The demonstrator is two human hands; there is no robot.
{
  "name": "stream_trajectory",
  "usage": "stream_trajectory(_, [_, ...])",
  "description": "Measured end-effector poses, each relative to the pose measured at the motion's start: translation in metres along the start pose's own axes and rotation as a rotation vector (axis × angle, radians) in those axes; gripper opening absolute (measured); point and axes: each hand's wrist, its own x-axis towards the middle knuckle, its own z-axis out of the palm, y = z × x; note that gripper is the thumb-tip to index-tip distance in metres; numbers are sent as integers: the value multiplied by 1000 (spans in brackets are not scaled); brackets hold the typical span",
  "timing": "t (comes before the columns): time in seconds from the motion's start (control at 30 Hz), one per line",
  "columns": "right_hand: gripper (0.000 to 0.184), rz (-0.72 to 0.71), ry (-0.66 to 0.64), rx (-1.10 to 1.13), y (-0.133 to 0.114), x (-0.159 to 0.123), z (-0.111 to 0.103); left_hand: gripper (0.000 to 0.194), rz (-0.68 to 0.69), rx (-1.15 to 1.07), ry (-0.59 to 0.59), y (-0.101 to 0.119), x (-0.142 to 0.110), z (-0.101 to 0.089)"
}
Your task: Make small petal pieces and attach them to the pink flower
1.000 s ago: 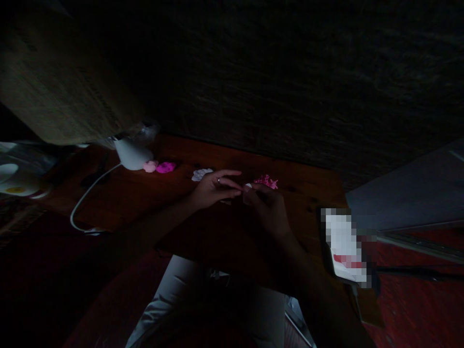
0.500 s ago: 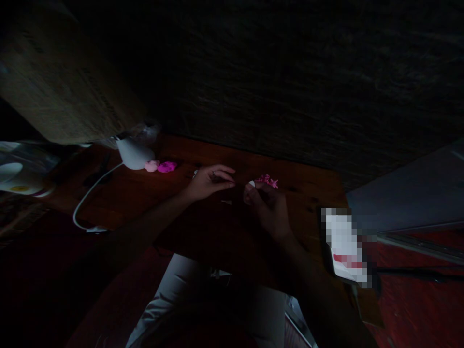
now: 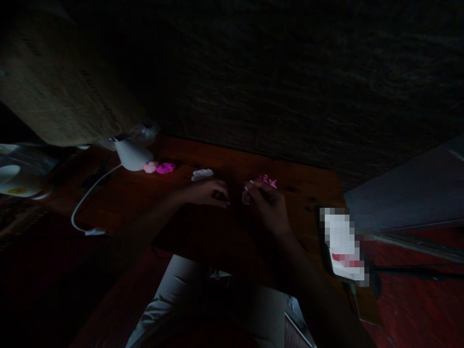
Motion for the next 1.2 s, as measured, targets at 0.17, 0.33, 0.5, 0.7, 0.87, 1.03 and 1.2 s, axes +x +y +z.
stream_trajectory(0.17, [24, -89, -36, -25, -2, -1, 0, 11, -15, 50, -33, 6, 0, 0])
stream_trajectory(0.33, [20, -180, -88, -138, -4, -5, -2, 12, -29, 8, -43, 10, 0, -1])
stream_trajectory(0.5, [20, -148, -44, -101, -5, -5, 0, 12, -76, -125, 8, 13, 1, 2])
stream_trajectory(0.7, [26, -97, -37, -40, -5, -4, 2, 27, -113, -340, 205, 9, 3, 8])
stream_trajectory(0.87, [30, -106, -30, -69, -3, -1, -1, 27, -112, -533, 286, 8, 6, 10])
stream_trajectory(1.03, [35, -162, -81, -108, -4, -1, -2, 34, -127, -635, 324, 13, 8, 9])
stream_trajectory(1.2, [36, -163, -76, -109, -5, -3, -2, 34, -126, -664, 352, 19, 8, 10])
